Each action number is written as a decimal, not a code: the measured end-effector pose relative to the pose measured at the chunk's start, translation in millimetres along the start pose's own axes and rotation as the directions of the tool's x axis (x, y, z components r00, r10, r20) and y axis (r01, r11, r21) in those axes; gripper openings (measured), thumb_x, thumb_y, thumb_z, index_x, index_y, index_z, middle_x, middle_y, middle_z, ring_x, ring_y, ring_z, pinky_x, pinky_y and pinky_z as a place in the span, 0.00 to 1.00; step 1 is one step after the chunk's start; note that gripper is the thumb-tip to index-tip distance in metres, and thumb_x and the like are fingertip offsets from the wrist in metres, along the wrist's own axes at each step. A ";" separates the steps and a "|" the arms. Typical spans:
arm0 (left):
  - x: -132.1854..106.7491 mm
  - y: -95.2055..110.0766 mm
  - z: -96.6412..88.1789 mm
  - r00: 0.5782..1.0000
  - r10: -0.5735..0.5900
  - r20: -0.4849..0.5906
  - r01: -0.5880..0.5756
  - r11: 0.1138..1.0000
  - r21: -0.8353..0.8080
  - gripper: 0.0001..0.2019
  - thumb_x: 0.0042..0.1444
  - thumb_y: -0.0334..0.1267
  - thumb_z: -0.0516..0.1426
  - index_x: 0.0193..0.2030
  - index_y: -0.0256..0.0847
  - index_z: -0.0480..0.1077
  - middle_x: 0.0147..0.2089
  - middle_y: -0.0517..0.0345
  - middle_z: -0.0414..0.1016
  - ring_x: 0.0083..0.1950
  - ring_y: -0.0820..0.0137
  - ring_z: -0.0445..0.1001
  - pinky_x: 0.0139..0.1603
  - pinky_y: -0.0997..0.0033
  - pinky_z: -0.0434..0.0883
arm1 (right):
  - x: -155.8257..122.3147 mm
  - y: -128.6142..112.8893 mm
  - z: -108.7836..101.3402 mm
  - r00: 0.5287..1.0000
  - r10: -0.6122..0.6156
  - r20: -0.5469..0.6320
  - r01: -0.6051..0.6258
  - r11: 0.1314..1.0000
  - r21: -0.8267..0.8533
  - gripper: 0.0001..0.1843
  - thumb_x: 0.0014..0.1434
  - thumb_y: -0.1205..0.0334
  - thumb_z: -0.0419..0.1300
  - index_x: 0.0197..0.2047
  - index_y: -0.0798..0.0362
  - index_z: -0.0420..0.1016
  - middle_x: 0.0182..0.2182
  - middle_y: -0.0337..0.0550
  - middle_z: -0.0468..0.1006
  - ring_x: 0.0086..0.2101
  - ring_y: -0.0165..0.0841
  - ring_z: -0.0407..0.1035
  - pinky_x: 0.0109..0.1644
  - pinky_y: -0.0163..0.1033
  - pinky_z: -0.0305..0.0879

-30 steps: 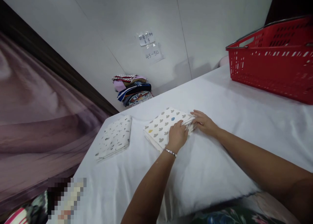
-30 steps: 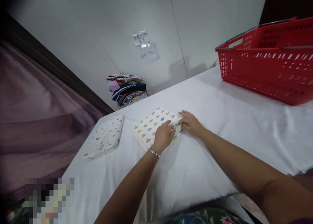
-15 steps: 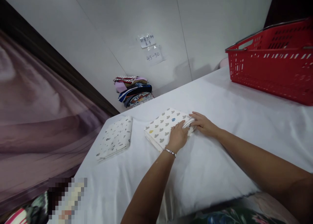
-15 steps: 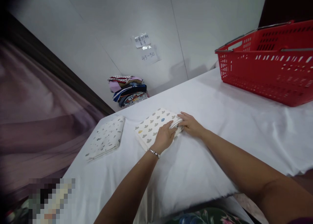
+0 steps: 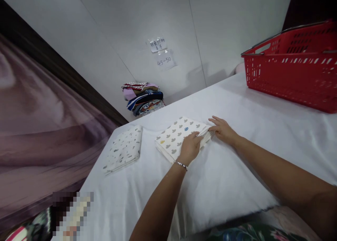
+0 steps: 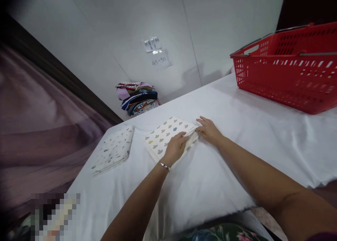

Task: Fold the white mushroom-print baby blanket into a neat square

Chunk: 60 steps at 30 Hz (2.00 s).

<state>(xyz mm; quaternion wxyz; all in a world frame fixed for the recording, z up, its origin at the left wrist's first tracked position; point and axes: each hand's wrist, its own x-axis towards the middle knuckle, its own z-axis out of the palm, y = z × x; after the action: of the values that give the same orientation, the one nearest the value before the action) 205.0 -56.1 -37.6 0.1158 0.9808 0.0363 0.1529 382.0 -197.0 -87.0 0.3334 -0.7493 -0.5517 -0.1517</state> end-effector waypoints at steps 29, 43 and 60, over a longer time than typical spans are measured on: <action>-2.9 12.9 -6.6 0.993 -0.087 0.079 0.064 0.966 0.252 0.10 0.59 0.40 0.53 0.43 0.41 0.72 0.59 0.51 0.65 0.56 0.61 0.64 0.55 0.58 0.63 | -1.2 4.8 9.5 0.998 -0.059 0.012 0.057 0.990 0.126 0.23 0.48 0.75 0.52 0.43 0.48 0.77 0.55 0.45 0.69 0.59 0.43 0.55 0.58 0.54 0.59; -6.0 10.5 -3.0 0.993 -0.087 0.080 0.066 0.969 0.238 0.10 0.57 0.41 0.55 0.43 0.42 0.71 0.57 0.52 0.66 0.55 0.60 0.63 0.54 0.56 0.63 | -3.3 9.5 9.9 0.996 0.069 -0.059 -0.055 0.976 0.210 0.14 0.54 0.66 0.54 0.40 0.47 0.78 0.53 0.45 0.71 0.57 0.42 0.58 0.58 0.54 0.60; -4.2 10.4 -2.2 0.989 -0.131 0.062 0.113 0.965 0.235 0.10 0.59 0.37 0.51 0.43 0.42 0.72 0.55 0.55 0.68 0.53 0.62 0.64 0.53 0.58 0.64 | -2.7 5.9 5.7 0.997 0.072 0.039 -0.078 0.982 0.174 0.11 0.52 0.62 0.57 0.41 0.48 0.75 0.50 0.46 0.73 0.53 0.42 0.64 0.56 0.52 0.62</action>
<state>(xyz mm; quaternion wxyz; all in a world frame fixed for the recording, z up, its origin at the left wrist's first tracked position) 200.7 -66.2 -34.3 0.0114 0.9886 0.1099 0.1023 385.8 -196.1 -94.7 0.3944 -0.7396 -0.5398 -0.0776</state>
